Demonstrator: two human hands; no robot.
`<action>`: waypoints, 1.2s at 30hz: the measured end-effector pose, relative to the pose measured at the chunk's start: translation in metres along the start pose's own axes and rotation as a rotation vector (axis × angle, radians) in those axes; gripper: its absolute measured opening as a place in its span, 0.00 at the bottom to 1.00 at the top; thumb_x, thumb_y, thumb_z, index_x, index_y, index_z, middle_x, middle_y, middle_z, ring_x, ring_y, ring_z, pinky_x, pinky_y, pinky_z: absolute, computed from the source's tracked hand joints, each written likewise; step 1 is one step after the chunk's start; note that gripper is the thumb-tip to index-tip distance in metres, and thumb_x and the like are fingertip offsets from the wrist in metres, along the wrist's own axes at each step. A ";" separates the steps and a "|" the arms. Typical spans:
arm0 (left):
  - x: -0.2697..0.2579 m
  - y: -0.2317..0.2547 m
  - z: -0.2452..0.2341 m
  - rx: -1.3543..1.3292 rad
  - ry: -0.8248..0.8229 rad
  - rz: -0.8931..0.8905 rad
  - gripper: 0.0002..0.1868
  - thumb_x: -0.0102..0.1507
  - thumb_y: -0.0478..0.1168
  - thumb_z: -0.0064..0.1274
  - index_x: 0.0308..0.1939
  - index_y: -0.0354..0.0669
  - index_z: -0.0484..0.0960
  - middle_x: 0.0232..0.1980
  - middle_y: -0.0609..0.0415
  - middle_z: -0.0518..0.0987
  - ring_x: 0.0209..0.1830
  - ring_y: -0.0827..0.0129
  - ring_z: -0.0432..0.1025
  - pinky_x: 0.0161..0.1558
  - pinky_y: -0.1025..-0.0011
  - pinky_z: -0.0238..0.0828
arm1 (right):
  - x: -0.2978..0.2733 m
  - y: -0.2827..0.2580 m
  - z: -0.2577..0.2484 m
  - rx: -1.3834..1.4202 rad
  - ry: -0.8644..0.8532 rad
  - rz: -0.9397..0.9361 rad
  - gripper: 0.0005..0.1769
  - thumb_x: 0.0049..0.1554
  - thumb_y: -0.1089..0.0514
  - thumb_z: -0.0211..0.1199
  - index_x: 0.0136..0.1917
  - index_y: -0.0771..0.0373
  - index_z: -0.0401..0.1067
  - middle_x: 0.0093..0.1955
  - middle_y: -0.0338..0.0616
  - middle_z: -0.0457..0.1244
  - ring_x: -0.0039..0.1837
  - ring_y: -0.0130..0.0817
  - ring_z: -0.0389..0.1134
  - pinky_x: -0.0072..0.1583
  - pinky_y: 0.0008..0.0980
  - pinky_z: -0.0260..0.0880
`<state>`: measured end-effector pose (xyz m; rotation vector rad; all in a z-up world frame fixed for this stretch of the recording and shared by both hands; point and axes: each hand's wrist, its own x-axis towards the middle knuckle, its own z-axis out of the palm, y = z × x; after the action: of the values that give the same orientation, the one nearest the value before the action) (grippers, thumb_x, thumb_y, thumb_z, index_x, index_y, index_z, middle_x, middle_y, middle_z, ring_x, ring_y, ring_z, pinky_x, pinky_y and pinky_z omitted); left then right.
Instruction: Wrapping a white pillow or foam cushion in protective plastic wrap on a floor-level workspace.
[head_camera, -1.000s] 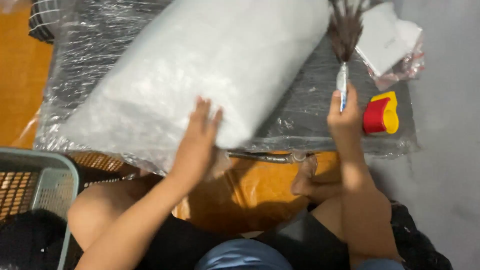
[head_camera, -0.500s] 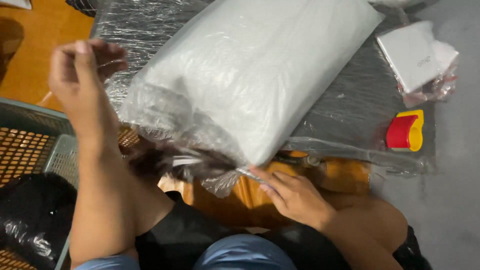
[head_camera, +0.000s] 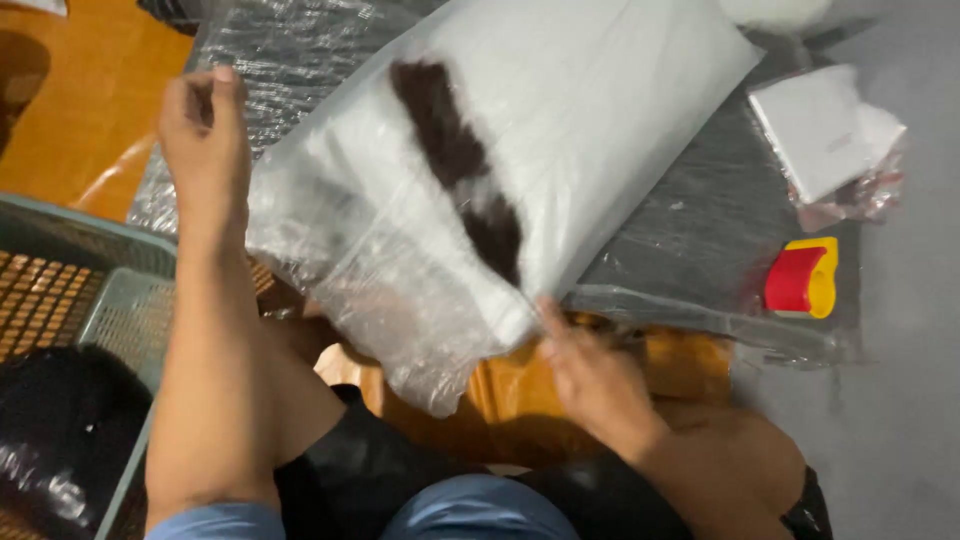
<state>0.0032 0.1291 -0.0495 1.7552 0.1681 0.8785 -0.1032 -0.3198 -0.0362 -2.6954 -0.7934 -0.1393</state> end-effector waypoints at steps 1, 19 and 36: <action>0.001 -0.008 0.003 0.101 -0.003 0.012 0.15 0.78 0.45 0.48 0.46 0.35 0.75 0.42 0.53 0.75 0.39 0.72 0.65 0.43 0.74 0.66 | 0.003 -0.003 -0.001 0.171 -0.129 -0.080 0.34 0.63 0.56 0.58 0.80 0.48 0.53 0.35 0.37 0.63 0.28 0.30 0.60 0.31 0.32 0.65; -0.004 -0.011 0.053 0.643 -0.601 -0.487 0.50 0.68 0.76 0.46 0.69 0.30 0.72 0.59 0.27 0.76 0.61 0.33 0.70 0.57 0.39 0.66 | 0.020 0.162 0.002 0.131 0.348 0.680 0.33 0.71 0.44 0.45 0.81 0.63 0.51 0.77 0.65 0.55 0.75 0.59 0.57 0.72 0.55 0.56; -0.046 0.057 0.068 0.424 -0.621 -0.441 0.41 0.66 0.69 0.52 0.55 0.29 0.75 0.45 0.23 0.78 0.52 0.30 0.74 0.48 0.41 0.70 | 0.016 0.259 0.050 -0.191 0.242 0.744 0.28 0.68 0.51 0.50 0.79 0.57 0.63 0.61 0.62 0.68 0.63 0.59 0.69 0.62 0.56 0.68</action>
<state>-0.0041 0.0312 -0.0290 2.1841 0.3294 -0.0470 0.0504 -0.5000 -0.1540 -2.8749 0.3227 -0.3608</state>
